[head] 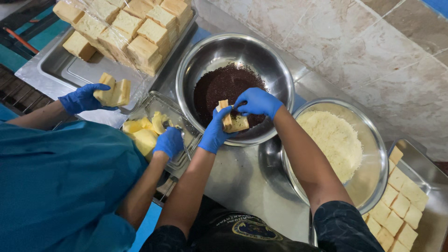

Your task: The person takes pieces of bread from a coworker, spoons dark chocolate filling into a hollow in each piece, presses the pieces together, coats them in a bowl of white shredded coating, and places the finished pieces onto a metal tray.

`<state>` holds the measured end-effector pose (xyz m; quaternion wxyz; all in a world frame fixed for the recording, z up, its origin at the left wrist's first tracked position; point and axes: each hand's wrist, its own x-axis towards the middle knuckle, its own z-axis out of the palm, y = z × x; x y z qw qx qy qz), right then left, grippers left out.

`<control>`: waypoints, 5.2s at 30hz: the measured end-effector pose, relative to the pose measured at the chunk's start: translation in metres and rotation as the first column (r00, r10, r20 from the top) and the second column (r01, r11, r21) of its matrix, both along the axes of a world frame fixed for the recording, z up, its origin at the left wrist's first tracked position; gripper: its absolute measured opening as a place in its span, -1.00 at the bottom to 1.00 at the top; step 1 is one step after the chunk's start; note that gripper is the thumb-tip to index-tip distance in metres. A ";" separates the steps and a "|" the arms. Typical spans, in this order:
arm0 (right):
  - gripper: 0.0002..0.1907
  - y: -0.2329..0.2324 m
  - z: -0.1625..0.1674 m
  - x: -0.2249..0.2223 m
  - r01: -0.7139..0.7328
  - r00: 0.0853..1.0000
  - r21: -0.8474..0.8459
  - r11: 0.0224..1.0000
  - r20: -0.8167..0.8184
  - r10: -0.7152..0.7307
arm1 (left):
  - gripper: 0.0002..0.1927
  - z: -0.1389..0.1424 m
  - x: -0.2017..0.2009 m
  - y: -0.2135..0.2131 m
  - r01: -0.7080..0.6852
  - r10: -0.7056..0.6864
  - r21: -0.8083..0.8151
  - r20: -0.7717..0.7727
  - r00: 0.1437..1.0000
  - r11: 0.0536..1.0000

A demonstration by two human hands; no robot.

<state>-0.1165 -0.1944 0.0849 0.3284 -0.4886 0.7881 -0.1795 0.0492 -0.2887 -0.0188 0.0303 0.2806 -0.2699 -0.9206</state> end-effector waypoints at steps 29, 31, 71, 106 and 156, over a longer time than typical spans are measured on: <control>-0.76 -0.008 0.004 -0.008 0.150 0.988 0.148 0.977 -0.002 -0.152 | -0.31 0.007 -0.040 -0.013 0.003 0.010 -0.083 0.162 0.987 0.997; -0.75 -0.009 -0.001 -0.015 0.078 0.993 0.082 0.994 -0.092 -0.070 | -0.30 0.011 -0.041 -0.017 0.005 0.002 -0.053 0.132 0.991 0.999; -0.48 0.036 -0.027 -0.031 0.144 0.980 -0.230 0.962 -0.101 -0.171 | -0.40 0.010 -0.016 -0.057 0.113 -0.113 0.137 -0.007 0.994 0.984; -0.43 0.326 -0.128 0.099 0.418 0.888 -0.036 0.908 -0.192 -0.417 | -0.39 0.036 -0.031 0.144 0.454 -0.447 0.078 -0.091 0.890 0.888; -0.58 0.365 -0.135 0.109 0.454 0.889 0.213 0.865 -0.041 -0.456 | -0.45 0.027 -0.028 0.197 0.503 -0.501 0.042 -0.059 0.864 0.863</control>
